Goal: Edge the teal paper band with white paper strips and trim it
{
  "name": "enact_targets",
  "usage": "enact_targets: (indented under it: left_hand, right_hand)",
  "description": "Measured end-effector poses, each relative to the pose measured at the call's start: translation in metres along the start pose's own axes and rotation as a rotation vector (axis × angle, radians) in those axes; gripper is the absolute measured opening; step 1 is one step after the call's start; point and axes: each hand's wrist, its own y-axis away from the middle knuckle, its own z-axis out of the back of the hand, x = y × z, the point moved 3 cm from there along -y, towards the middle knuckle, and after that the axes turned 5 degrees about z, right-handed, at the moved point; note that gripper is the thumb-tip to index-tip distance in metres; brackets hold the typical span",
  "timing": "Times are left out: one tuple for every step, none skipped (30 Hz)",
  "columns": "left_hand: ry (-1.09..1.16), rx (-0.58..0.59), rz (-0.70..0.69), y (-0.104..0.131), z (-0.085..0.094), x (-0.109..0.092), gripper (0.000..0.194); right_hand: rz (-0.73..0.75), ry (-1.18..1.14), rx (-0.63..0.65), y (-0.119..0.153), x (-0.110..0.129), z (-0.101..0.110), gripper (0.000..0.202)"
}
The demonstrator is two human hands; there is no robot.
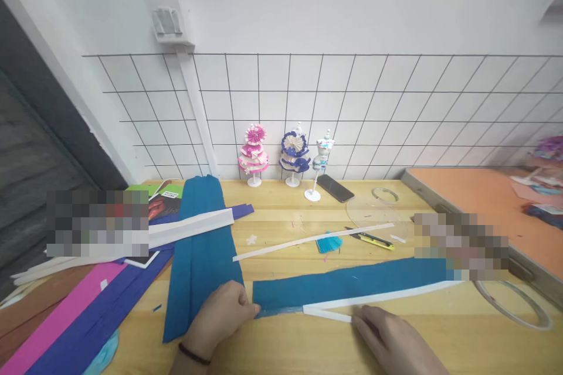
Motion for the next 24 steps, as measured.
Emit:
enact_targets:
  left_hand:
    - [0.006, 0.006, 0.001, -0.001, -0.001, 0.001, 0.031]
    - [0.013, 0.012, 0.003, -0.002, -0.002, 0.001, 0.032]
    - [0.019, 0.015, 0.005, -0.003, -0.002, 0.002, 0.033]
    - [0.025, 0.018, 0.006, -0.004, -0.003, 0.002, 0.033]
    - [0.031, 0.020, 0.008, -0.005, -0.004, 0.003, 0.033]
    - [0.035, 0.023, 0.010, -0.006, -0.004, 0.003, 0.033]
    - [0.038, 0.025, 0.009, -0.007, -0.005, 0.003, 0.033]
    - [0.042, 0.024, 0.011, -0.007, -0.005, 0.002, 0.034]
    - [0.048, 0.020, 0.011, -0.007, -0.004, 0.002, 0.035]
    - [0.052, 0.013, 0.005, -0.007, -0.003, 0.001, 0.035]
    - [0.053, -0.001, -0.008, -0.007, -0.002, -0.001, 0.036]
    - [0.049, -0.028, -0.030, -0.007, -0.001, -0.003, 0.036]
    - [0.038, -0.065, -0.061, -0.007, 0.001, -0.006, 0.035]
    - [0.025, -0.105, -0.096, -0.007, 0.002, -0.009, 0.034]
    - [0.012, -0.140, -0.131, -0.007, 0.003, -0.012, 0.032]
    - [0.002, -0.166, -0.157, -0.007, 0.004, -0.016, 0.029]
    - [-0.004, -0.181, -0.179, -0.007, 0.003, -0.020, 0.024]
    - [-0.006, -0.184, -0.206, -0.007, 0.002, -0.024, 0.020]
    - [-0.006, -0.182, -0.245, -0.007, 0.000, -0.028, 0.017]
    - [-0.006, -0.182, -0.296, -0.006, -0.002, -0.032, 0.015]
    - [-0.006, -0.184, -0.358, -0.005, -0.005, -0.037, 0.013]
    - [-0.007, -0.181, -0.424, -0.004, -0.008, -0.041, 0.013]
    - [-0.012, -0.173, -0.482, -0.003, -0.011, -0.044, 0.013]
    - [-0.022, -0.162, -0.525, -0.002, -0.015, -0.047, 0.015]
  right_hand:
    - [-0.031, 0.002, 0.001, 0.002, -0.006, 0.002, 0.033]
    - [-0.057, 0.004, -0.003, 0.005, -0.012, 0.005, 0.034]
    - [-0.076, 0.006, -0.011, 0.007, -0.018, 0.007, 0.034]
    - [-0.088, 0.010, -0.023, 0.009, -0.025, 0.009, 0.034]
    - [-0.095, 0.010, -0.038, 0.011, -0.031, 0.010, 0.034]
    - [-0.101, 0.010, -0.053, 0.013, -0.037, 0.011, 0.034]
    - [-0.107, 0.011, -0.069, 0.015, -0.044, 0.013, 0.033]
    - [-0.112, 0.011, -0.085, 0.017, -0.049, 0.014, 0.033]
    - [-0.120, 0.012, -0.097, 0.018, -0.054, 0.014, 0.032]
    - [-0.129, 0.014, -0.105, 0.020, -0.059, 0.015, 0.032]
    - [-0.140, 0.018, -0.112, 0.021, -0.062, 0.016, 0.032]
    - [-0.151, 0.022, -0.116, 0.022, -0.065, 0.017, 0.032]
    - [-0.160, 0.025, -0.115, 0.023, -0.068, 0.018, 0.033]
    - [-0.168, 0.027, -0.113, 0.024, -0.070, 0.018, 0.033]
    - [-0.176, 0.027, -0.111, 0.025, -0.072, 0.019, 0.033]
    - [-0.183, 0.025, -0.108, 0.027, -0.074, 0.020, 0.033]
    - [-0.192, 0.022, -0.103, 0.028, -0.077, 0.020, 0.033]
    - [-0.203, 0.021, -0.100, 0.029, -0.080, 0.021, 0.033]
    - [-0.215, 0.021, -0.096, 0.031, -0.084, 0.021, 0.033]
    - [-0.231, 0.023, -0.091, 0.032, -0.089, 0.021, 0.033]
    - [-0.249, 0.026, -0.085, 0.033, -0.093, 0.022, 0.033]
    - [-0.268, 0.030, -0.078, 0.035, -0.098, 0.022, 0.033]
    - [-0.285, 0.034, -0.071, 0.036, -0.102, 0.023, 0.033]
    - [-0.300, 0.038, -0.065, 0.037, -0.107, 0.024, 0.033]
